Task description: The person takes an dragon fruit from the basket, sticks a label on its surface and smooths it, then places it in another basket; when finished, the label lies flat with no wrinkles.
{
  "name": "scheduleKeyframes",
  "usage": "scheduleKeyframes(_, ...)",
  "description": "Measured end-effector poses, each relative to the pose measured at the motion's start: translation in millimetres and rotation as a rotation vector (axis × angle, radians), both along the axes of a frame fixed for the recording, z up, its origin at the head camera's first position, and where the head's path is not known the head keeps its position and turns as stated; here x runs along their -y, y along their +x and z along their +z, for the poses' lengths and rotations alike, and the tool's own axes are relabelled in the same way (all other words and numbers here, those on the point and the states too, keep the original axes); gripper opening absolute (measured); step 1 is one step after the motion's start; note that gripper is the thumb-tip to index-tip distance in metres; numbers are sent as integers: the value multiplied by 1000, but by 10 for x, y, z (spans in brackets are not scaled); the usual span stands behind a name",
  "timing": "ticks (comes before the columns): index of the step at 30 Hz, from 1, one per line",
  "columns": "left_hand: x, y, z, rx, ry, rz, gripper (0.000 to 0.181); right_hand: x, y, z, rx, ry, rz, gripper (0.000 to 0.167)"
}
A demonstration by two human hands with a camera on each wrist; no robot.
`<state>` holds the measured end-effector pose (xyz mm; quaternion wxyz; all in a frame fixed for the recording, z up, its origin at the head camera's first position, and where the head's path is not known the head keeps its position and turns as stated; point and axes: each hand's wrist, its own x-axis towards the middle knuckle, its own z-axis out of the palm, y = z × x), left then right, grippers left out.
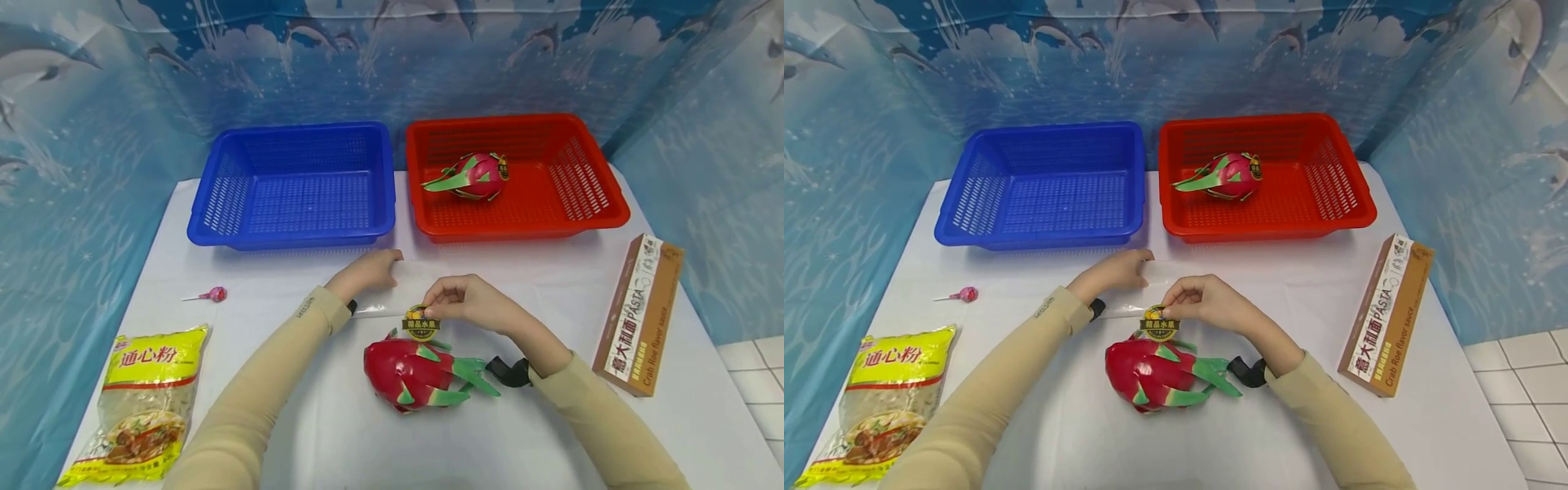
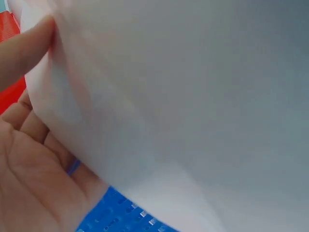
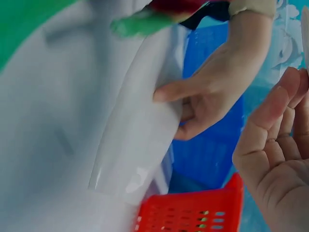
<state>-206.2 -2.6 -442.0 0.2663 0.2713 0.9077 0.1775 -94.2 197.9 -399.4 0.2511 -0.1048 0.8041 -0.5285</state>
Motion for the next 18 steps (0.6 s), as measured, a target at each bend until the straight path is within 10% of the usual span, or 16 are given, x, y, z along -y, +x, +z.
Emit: scheduleKeyframes(18, 84, 117, -9, -97, 189, 92, 46, 263, 473, 57, 3, 154, -19, 17)
